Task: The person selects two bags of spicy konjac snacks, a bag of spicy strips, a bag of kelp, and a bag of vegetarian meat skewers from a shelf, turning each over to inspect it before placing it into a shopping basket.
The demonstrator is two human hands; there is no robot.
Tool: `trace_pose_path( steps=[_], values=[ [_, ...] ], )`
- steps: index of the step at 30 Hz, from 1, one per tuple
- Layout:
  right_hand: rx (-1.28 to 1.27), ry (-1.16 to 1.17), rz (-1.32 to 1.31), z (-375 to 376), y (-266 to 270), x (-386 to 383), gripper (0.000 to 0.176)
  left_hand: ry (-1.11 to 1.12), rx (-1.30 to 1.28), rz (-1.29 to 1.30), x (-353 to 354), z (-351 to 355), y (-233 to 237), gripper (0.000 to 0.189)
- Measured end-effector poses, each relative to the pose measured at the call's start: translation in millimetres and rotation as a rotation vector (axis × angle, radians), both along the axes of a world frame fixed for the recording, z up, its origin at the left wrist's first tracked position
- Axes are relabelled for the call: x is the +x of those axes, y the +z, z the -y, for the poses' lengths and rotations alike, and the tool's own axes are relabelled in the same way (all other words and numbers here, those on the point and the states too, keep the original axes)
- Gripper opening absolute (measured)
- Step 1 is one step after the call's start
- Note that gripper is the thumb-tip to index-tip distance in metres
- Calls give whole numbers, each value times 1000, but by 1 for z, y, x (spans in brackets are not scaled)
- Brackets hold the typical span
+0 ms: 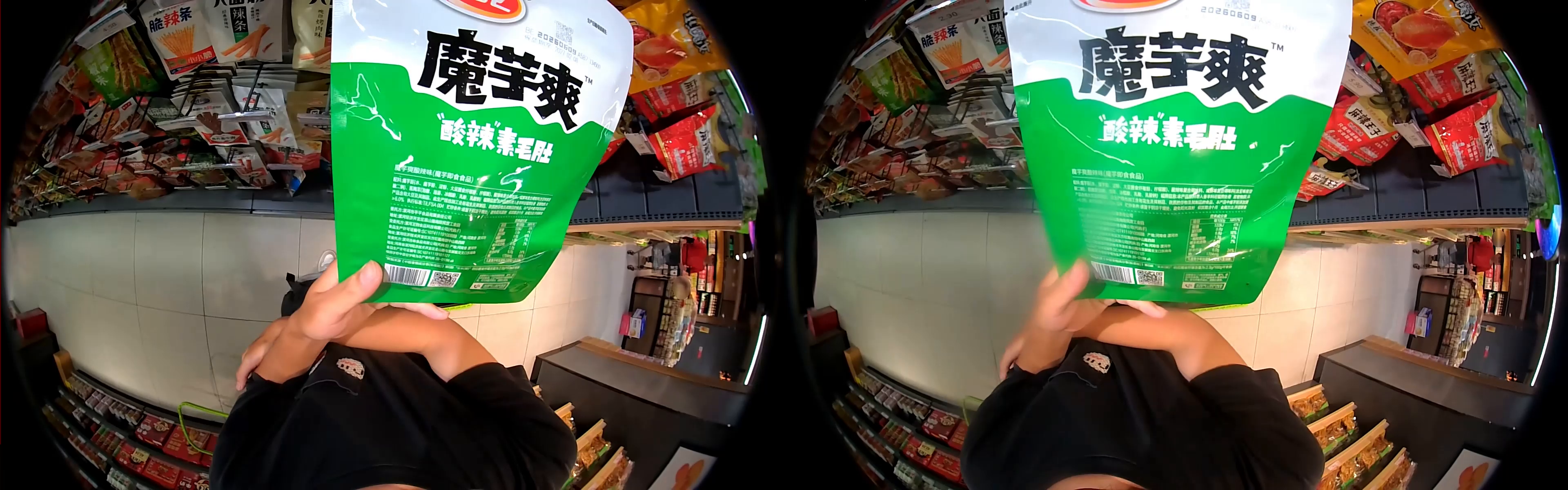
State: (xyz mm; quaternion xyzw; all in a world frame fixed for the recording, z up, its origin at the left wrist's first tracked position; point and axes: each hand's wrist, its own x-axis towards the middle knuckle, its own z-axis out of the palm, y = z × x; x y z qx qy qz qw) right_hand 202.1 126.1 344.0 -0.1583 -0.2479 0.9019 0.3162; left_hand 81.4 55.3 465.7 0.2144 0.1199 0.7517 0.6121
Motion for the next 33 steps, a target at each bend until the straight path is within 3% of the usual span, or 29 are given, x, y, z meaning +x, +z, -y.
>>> trace_pose_path(
  steps=[14, 24, 27, 33],
  values=[
    [11, 1, 5, -4, 5, 3, 62, 6, 14, -1, -8, 1, 6, 43],
    [-107, 108, -68, 68, -21, -23, 64, -46, -29, -33, -4, 13, -12, 45],
    [-105, 96, -77, 54, -28, -32, 65, 1, -68, -163, -11, 26, -28, 48],
    [-50, -4, -154, -43, -22, -37, 67, 85, -45, 16, -13, 26, -30, 49]
  ],
)
